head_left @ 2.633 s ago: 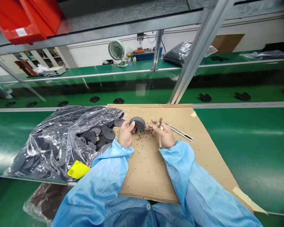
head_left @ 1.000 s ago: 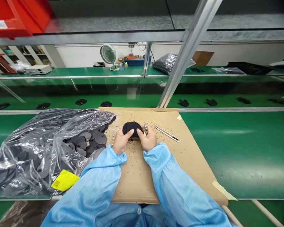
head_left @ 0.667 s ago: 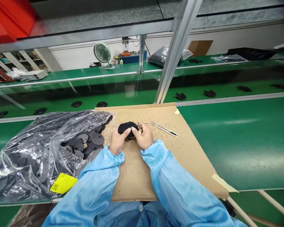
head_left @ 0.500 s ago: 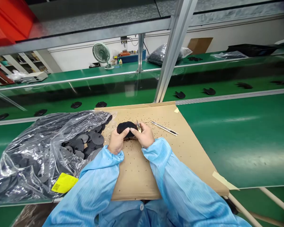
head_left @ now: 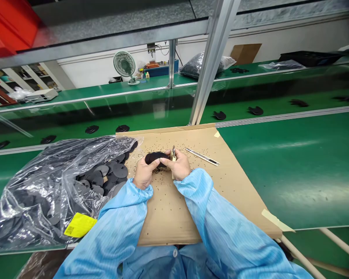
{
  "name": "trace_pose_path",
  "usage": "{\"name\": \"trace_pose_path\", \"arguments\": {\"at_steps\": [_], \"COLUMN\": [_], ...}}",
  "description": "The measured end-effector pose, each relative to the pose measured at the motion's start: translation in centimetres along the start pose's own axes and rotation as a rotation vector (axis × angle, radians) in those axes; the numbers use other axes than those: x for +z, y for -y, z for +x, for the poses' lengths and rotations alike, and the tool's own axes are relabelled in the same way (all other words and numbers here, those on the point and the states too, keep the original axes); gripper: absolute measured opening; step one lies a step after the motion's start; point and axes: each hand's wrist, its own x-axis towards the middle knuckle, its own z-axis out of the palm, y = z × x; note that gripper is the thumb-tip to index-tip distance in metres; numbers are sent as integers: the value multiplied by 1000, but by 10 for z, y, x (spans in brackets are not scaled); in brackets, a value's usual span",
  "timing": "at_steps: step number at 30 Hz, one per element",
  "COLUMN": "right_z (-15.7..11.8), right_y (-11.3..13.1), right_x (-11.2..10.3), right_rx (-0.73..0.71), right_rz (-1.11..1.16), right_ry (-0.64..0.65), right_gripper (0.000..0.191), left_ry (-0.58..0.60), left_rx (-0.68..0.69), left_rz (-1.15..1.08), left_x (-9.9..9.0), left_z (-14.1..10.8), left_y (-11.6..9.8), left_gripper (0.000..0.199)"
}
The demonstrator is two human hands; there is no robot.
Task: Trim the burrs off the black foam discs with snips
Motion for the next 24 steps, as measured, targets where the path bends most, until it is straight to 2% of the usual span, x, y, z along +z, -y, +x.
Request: {"name": "trace_pose_path", "arguments": {"at_steps": [5, 8, 11, 16, 19, 24], "right_z": [0, -4, -10, -15, -16, -17], "right_y": [-4, -6, -6, -2, -1, -1], "right_x": [-1, -1, 1, 4, 4, 3], "right_rx": [-86, -186, -333, -544, -616, -639], "right_rz": [-161, -246, -283, -418, -454, -525], "right_ry": [-49, 41, 142, 104, 112, 133], "right_gripper": [35, 31, 25, 14, 14, 16], "left_ry": [8, -52, -97, -31, 2, 28], "left_rx": [-14, -150, -316, -499, -520, -477], "left_rz": [-48, -131, -232, -335, -339, -314], "left_x": [2, -3, -10, -12, -10, -10], "left_z": [-1, 4, 9, 8, 5, 2], "left_y": [-3, -5, -8, -13, -14, -12], "left_gripper": [33, 33, 19, 13, 18, 28]}}
